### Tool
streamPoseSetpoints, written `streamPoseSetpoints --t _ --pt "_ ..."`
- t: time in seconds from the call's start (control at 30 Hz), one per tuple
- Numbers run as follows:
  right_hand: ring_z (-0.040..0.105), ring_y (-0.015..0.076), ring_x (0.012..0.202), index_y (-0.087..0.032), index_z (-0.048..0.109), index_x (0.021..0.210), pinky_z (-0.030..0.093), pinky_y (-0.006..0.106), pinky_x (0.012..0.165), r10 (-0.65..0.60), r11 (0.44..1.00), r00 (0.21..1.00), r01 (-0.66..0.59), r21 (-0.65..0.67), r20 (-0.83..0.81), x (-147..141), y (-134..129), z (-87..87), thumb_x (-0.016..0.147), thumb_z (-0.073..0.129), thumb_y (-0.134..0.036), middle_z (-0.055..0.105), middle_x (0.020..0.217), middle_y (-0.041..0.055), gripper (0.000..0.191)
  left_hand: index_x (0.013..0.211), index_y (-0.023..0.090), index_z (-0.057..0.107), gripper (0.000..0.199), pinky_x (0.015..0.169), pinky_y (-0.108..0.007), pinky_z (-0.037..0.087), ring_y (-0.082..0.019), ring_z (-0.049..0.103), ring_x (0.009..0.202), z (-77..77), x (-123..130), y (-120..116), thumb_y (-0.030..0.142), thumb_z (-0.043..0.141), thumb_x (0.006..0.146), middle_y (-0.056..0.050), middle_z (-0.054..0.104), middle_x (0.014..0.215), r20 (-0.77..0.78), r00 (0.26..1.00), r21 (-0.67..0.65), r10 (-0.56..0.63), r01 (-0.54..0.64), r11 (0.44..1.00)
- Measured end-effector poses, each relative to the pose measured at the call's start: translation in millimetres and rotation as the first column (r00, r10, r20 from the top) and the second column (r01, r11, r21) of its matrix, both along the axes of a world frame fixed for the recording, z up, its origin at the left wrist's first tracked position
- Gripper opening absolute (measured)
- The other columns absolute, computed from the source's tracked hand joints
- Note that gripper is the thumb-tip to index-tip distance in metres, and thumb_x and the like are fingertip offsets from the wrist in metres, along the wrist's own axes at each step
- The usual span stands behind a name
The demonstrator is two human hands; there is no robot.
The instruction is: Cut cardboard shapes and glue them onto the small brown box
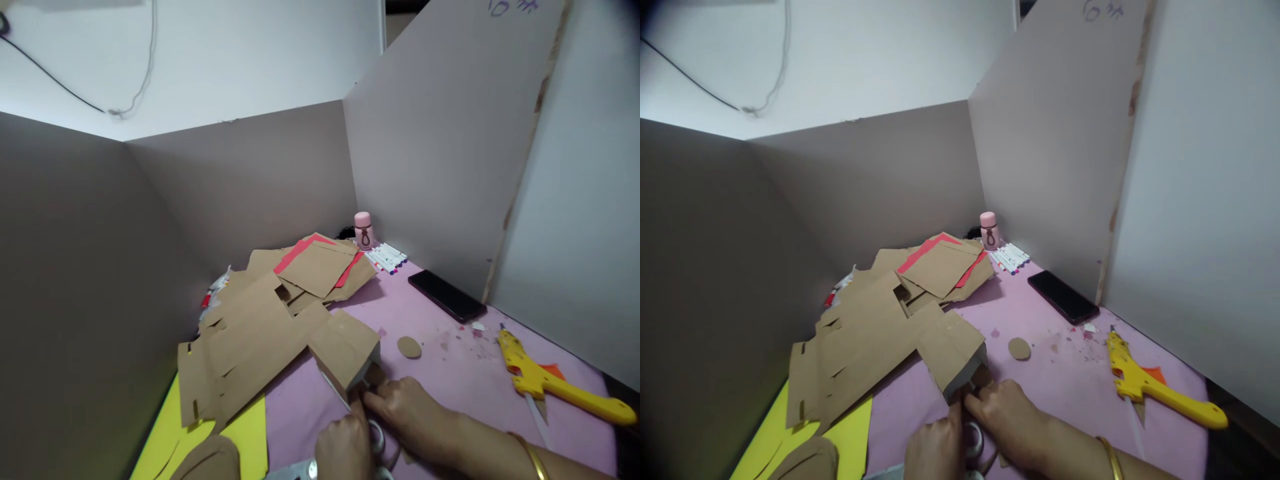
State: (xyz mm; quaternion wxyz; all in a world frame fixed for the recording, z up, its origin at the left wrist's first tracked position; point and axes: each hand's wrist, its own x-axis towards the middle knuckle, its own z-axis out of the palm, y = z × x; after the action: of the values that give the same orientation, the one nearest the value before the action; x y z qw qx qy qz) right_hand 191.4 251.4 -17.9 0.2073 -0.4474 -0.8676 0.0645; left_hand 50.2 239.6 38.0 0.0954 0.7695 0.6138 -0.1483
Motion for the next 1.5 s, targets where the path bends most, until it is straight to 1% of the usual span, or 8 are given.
streamPoseSetpoints --t 0.2,0.57,0.83,0.97,1.13,1.27,1.43,1.5 --pt "0.067 0.02 0.059 -0.017 0.064 0.087 0.024 0.031 0.046 0.038 0.994 0.983 -0.056 0.096 0.182 -5 1 -8.8 0.077 0.059 -0.007 0.073 0.075 0.0043 0.015 0.109 0.012 0.064 0.044 0.074 -0.044 0.055 -0.033 0.07 0.09 -5.1 5 3 -0.004 0.032 0.081 -0.019 0.074 0.093 0.026 0.999 0.013 0.041 -0.042 0.999" --pt "0.069 0.0188 0.06 -0.017 0.062 0.089 0.03 0.029 0.044 0.044 0.987 0.971 -0.078 0.138 0.235 -2 1 -16.6 0.077 0.064 -0.009 0.074 0.075 0.0012 0.015 0.098 0.012 0.068 0.039 0.071 -0.047 0.056 -0.033 0.071 0.085 -11.0 3 3 -0.002 0.035 0.082 -0.018 0.075 0.087 0.057 0.997 0.06 0.042 -0.046 0.997" --pt "0.068 0.0187 0.057 -0.018 0.062 0.086 0.031 0.028 0.043 0.024 0.985 0.971 -0.064 0.163 0.238 -2 2 -27.0 0.078 0.06 -0.007 0.074 0.072 0.0 0.014 0.099 0.013 0.068 0.038 0.073 -0.045 0.056 -0.032 0.07 0.088 -7.2 5 5 0.0 0.037 0.082 -0.016 0.075 0.092 0.048 0.998 0.046 0.047 -0.049 0.998" --pt "0.066 0.019 0.05 -0.018 0.061 0.075 0.026 0.029 0.041 0.038 0.979 0.969 -0.085 0.185 0.246 -4 4 -34.4 0.078 0.061 -0.01 0.073 0.064 0.0013 0.008 0.106 0.015 0.067 0.041 0.073 -0.045 0.055 -0.033 0.07 0.088 -6.0 4 4 0.0 0.036 0.083 -0.016 0.075 0.092 0.042 0.998 0.041 0.037 -0.039 0.998" --pt "0.065 0.0187 0.048 -0.019 0.058 0.067 0.02 0.031 0.04 0.038 0.977 0.969 -0.087 0.196 0.244 -5 6 -42.9 0.079 0.059 -0.011 0.071 0.06 0.0016 0.014 0.116 0.019 0.062 0.044 0.074 -0.047 0.054 -0.035 0.07 0.088 -7.9 4 4 0.003 0.038 0.083 -0.018 0.075 0.091 0.02 1.0 -0.004 0.015 -0.015 1.0" --pt "0.065 0.017 0.049 -0.018 0.059 0.067 0.021 0.031 0.041 0.035 0.981 0.972 -0.078 0.175 0.233 -4 5 -38.5 0.077 0.06 -0.009 0.073 0.062 0.0011 0.014 0.114 0.017 0.063 0.043 0.075 -0.045 0.054 -0.034 0.07 0.09 -8.6 4 6 0.004 0.037 0.084 -0.018 0.075 0.094 0.02 1.0 -0.009 0.011 -0.011 1.0" --pt "0.066 0.0159 0.053 -0.018 0.063 0.085 0.028 0.027 0.045 -0.009 0.993 0.99 -0.009 0.119 0.144 5 0 -19.9 0.081 0.058 -0.008 0.073 0.067 -0.0001 0.012 0.116 0.018 0.062 0.042 0.075 -0.044 0.054 -0.033 0.07 0.09 -7.3 2 8 0.004 0.038 0.084 -0.017 0.075 0.094 0.008 1.0 -0.011 0.009 -0.009 1.0" --pt "0.066 0.0165 0.053 -0.018 0.063 0.083 0.03 0.027 0.046 -0.041 0.995 0.994 0.032 0.09 0.1 10 0 -14.1 0.082 0.055 -0.008 0.073 0.066 0.0007 0.013 0.114 0.019 0.063 0.042 0.074 -0.044 0.055 -0.033 0.07 0.09 -5.9 -1 9 0.004 0.036 0.084 -0.017 0.075 0.094 0.019 1.0 0.006 -0.011 0.011 1.0"
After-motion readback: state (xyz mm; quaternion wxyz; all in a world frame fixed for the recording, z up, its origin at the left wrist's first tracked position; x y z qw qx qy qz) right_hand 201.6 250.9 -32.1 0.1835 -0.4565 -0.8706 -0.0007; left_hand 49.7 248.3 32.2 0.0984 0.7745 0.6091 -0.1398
